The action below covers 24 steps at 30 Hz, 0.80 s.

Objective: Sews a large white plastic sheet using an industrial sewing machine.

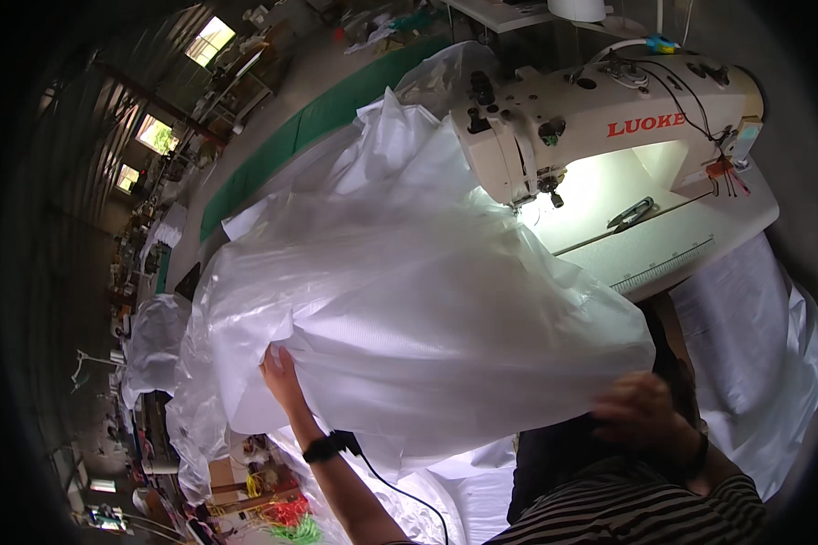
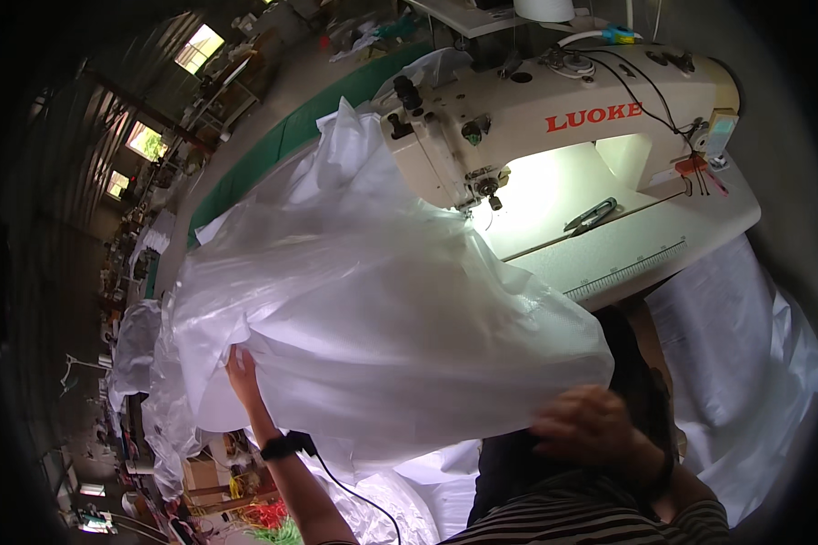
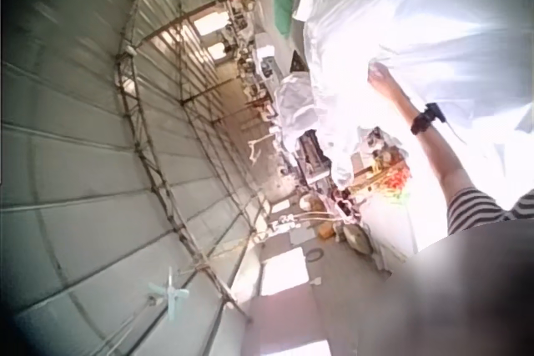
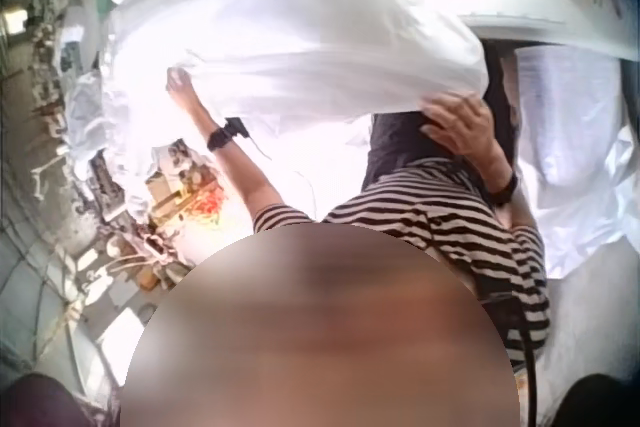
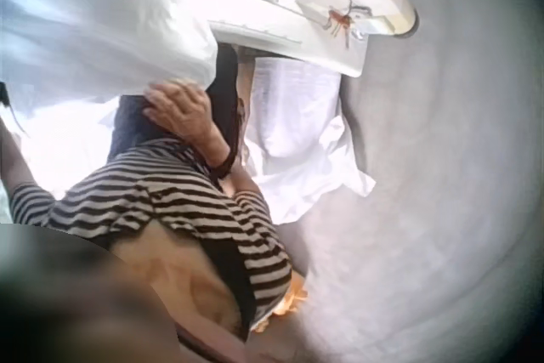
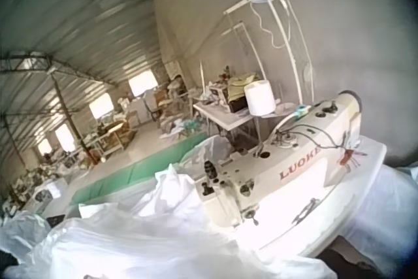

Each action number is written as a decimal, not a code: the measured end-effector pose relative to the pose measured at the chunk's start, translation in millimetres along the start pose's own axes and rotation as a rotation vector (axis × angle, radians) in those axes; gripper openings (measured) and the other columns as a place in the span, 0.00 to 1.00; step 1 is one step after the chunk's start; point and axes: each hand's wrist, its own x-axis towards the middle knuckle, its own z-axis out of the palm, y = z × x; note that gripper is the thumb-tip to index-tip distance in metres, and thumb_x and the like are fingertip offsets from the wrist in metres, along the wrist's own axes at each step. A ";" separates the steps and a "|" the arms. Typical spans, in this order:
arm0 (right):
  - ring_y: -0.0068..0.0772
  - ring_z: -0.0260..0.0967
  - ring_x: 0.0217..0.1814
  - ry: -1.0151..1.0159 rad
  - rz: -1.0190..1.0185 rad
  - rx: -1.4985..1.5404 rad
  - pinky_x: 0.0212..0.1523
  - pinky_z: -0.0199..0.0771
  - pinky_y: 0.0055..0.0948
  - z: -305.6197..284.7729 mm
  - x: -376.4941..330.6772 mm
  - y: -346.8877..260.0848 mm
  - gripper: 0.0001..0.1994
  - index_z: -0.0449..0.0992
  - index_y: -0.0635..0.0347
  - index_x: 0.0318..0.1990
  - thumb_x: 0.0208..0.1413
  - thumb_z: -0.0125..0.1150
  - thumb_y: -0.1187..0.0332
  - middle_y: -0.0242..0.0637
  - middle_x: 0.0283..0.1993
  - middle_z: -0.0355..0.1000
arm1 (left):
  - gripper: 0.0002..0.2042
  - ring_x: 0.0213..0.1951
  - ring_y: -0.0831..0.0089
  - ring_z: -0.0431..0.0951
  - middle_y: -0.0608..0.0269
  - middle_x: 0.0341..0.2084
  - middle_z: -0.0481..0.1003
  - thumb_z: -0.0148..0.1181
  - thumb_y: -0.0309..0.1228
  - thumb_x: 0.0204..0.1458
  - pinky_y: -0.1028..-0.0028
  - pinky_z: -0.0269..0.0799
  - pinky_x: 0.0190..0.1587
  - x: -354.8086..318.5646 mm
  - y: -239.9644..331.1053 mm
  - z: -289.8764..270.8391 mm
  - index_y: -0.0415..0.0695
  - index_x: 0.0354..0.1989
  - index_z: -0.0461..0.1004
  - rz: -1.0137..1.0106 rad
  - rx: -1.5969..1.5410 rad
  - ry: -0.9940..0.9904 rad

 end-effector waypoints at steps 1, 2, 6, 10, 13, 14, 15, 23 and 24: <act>0.37 0.66 0.60 -0.157 0.037 -0.096 0.56 0.66 0.45 9.4 5.5 -4.6 0.26 0.71 0.50 0.57 0.51 0.68 0.56 0.37 0.59 0.68 | 0.19 0.59 0.45 0.70 0.41 0.57 0.70 0.54 0.28 0.55 0.57 0.66 0.60 -28.8 26.2 -19.5 0.35 0.56 0.70 0.083 -0.098 0.148; 0.36 0.66 0.61 -0.271 0.037 -0.189 0.56 0.67 0.43 22.6 11.0 -8.7 0.27 0.71 0.49 0.57 0.50 0.68 0.55 0.35 0.59 0.68 | 0.23 0.63 0.45 0.65 0.43 0.61 0.65 0.53 0.24 0.52 0.55 0.62 0.63 -57.9 54.7 -34.2 0.37 0.60 0.66 0.190 -0.064 0.191; 0.31 0.68 0.58 -0.228 0.064 -0.439 0.55 0.66 0.39 62.7 29.7 25.5 0.22 0.73 0.48 0.54 0.49 0.60 0.62 0.30 0.53 0.70 | 0.40 0.72 0.49 0.50 0.52 0.69 0.56 0.51 0.16 0.41 0.42 0.39 0.71 -138.0 151.8 -59.6 0.49 0.69 0.55 0.568 0.155 -0.132; 0.31 0.72 0.41 -0.332 -0.197 -0.169 0.46 0.72 0.35 72.2 28.7 41.3 0.13 0.76 0.52 0.45 0.52 0.58 0.65 0.28 0.38 0.70 | 0.24 0.58 0.62 0.69 0.62 0.49 0.72 0.55 0.20 0.41 0.41 0.42 0.70 -159.4 183.5 -50.6 0.49 0.50 0.73 0.570 0.266 -0.305; 0.30 0.73 0.38 -0.359 -0.189 -0.163 0.42 0.73 0.32 57.3 18.7 33.7 0.11 0.76 0.53 0.44 0.53 0.59 0.65 0.29 0.35 0.72 | 0.12 0.43 0.63 0.75 0.65 0.32 0.73 0.56 0.22 0.37 0.46 0.50 0.68 -163.2 160.8 -50.6 0.46 0.34 0.76 0.579 0.250 -0.294; 0.30 0.73 0.38 -0.349 -0.198 -0.161 0.42 0.73 0.32 50.7 13.7 32.9 0.11 0.76 0.53 0.44 0.53 0.59 0.65 0.29 0.35 0.72 | 0.06 0.35 0.62 0.74 0.66 0.24 0.71 0.56 0.23 0.35 0.49 0.56 0.65 -164.4 147.1 -53.0 0.45 0.25 0.75 0.640 0.163 -0.233; 0.30 0.74 0.39 -0.353 -0.238 -0.111 0.44 0.74 0.32 42.2 6.7 34.2 0.10 0.77 0.54 0.43 0.54 0.59 0.65 0.29 0.36 0.73 | 0.05 0.35 0.61 0.74 0.65 0.23 0.71 0.55 0.25 0.34 0.52 0.59 0.61 -164.7 130.2 -57.6 0.46 0.23 0.73 0.677 0.234 -0.209; 0.28 0.78 0.42 -0.281 0.032 -0.032 0.53 0.77 0.39 -50.4 -57.9 51.3 0.04 0.74 0.52 0.31 0.59 0.57 0.67 0.30 0.40 0.79 | 0.05 0.35 0.51 0.72 0.53 0.26 0.73 0.50 0.23 0.38 0.57 0.67 0.44 -111.8 -0.5 -188.4 0.41 0.25 0.71 0.272 0.588 0.219; 0.28 0.78 0.42 -0.172 0.015 -0.049 0.53 0.77 0.39 -54.5 -53.7 40.6 0.05 0.75 0.51 0.33 0.60 0.57 0.65 0.30 0.42 0.79 | 0.05 0.34 0.50 0.72 0.52 0.26 0.73 0.49 0.22 0.38 0.57 0.67 0.43 -110.8 0.0 -191.3 0.40 0.25 0.71 0.263 0.458 0.194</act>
